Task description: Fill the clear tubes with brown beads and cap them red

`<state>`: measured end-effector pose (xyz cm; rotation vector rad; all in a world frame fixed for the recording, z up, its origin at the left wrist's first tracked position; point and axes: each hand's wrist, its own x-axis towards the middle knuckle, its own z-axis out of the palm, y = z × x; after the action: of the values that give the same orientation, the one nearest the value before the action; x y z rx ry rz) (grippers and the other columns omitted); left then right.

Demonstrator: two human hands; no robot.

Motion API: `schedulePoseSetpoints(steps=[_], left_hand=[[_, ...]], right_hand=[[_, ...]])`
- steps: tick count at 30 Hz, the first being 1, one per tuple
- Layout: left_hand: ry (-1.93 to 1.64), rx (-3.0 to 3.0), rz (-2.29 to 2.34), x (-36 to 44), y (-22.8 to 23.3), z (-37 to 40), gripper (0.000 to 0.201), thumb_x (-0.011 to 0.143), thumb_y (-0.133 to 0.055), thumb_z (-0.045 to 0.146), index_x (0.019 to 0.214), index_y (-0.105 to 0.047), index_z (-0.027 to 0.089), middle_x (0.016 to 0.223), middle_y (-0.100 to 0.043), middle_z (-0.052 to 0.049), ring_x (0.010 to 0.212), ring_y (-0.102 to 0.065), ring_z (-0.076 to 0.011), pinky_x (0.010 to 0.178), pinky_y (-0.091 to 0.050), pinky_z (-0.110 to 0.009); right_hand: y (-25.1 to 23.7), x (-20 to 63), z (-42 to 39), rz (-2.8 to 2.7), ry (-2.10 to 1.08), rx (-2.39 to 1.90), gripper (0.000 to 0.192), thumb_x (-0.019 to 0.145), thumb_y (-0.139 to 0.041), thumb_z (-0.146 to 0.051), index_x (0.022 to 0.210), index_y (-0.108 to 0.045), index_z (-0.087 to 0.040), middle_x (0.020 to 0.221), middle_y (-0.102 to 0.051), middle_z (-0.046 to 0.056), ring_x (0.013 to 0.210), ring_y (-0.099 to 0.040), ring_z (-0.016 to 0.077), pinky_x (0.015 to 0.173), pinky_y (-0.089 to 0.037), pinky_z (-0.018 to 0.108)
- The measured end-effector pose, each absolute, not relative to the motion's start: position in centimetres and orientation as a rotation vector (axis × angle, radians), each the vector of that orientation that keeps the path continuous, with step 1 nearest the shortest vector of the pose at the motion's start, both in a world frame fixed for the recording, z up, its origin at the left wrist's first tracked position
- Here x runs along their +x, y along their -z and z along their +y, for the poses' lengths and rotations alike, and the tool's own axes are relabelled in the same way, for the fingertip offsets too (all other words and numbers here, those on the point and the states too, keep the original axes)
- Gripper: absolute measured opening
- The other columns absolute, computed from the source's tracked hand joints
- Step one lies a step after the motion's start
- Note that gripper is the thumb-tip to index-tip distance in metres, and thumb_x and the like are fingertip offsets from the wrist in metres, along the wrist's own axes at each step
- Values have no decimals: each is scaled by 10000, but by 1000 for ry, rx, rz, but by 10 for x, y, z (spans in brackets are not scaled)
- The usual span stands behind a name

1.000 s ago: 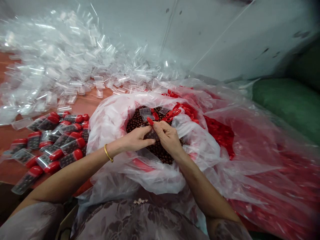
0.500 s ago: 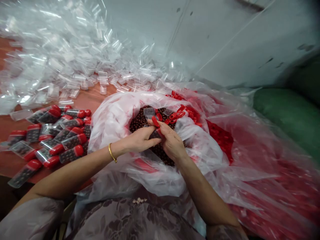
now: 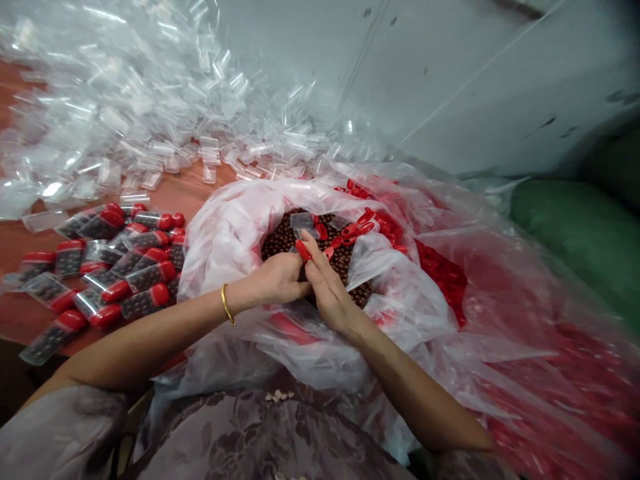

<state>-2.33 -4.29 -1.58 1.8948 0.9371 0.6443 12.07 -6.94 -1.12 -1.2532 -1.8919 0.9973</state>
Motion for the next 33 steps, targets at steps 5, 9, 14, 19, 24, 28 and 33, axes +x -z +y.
schedulePoseSetpoints(steps=[5,9,14,19,24,28,33], left_hand=[[-562,1856,1053,-21,11,-42,415,718,-602,419,475,-344,202,436,-266,51,432,-258,-77,462,-186,-259],[-518,1826,866,-22,8,-38,488,744,-611,531,471,-413,177,433,-390,35,419,-321,-72,447,-215,-247],[-543,1803,821,-22,11,-37,332,698,-688,425,623,-502,161,513,-499,34,473,-425,-89,463,-297,-230],[-695,1480,833,-21,12,-40,281,741,-624,412,753,-488,166,565,-505,41,487,-459,-96,478,-350,-234],[-849,1323,765,-20,10,-39,147,698,-543,231,816,-482,170,668,-483,51,594,-448,-86,569,-367,-224],[-844,1469,904,-20,14,-39,208,678,-526,201,881,-491,169,776,-513,32,713,-483,-119,675,-406,-258],[-860,1611,1019,-20,15,-43,460,712,-540,210,1158,-436,162,1027,-599,-44,958,-569,-200,884,-432,-335]], right_hand=[[1,128,-66,-1787,-1276,-1180,729,903,-208,-692,1462,-369,-253,1564,-325,43,1465,-245,210,1207,-172,485],[-13,128,-41,-1680,-1377,-1070,694,899,-207,-680,1374,-485,-258,1492,-450,32,1403,-376,201,1157,-314,432],[-23,121,-14,-2139,-1054,-838,467,888,-415,-591,944,-701,-226,1081,-707,52,1065,-628,214,960,-481,393],[-28,138,-21,-2245,-443,-906,267,910,-476,-380,925,-676,-203,904,-715,70,841,-657,193,800,-513,360],[-14,154,-48,-2460,-122,-999,784,751,-671,-567,1376,-438,-155,1223,-635,185,1110,-597,325,960,-435,504],[9,142,-56,-2377,137,-1154,930,695,-672,-631,1388,-366,-93,1225,-598,238,1099,-564,372,978,-381,547],[19,132,-55,-2310,266,-1160,701,764,-582,-561,1265,-456,-87,1059,-620,201,965,-549,340,902,-396,501]])
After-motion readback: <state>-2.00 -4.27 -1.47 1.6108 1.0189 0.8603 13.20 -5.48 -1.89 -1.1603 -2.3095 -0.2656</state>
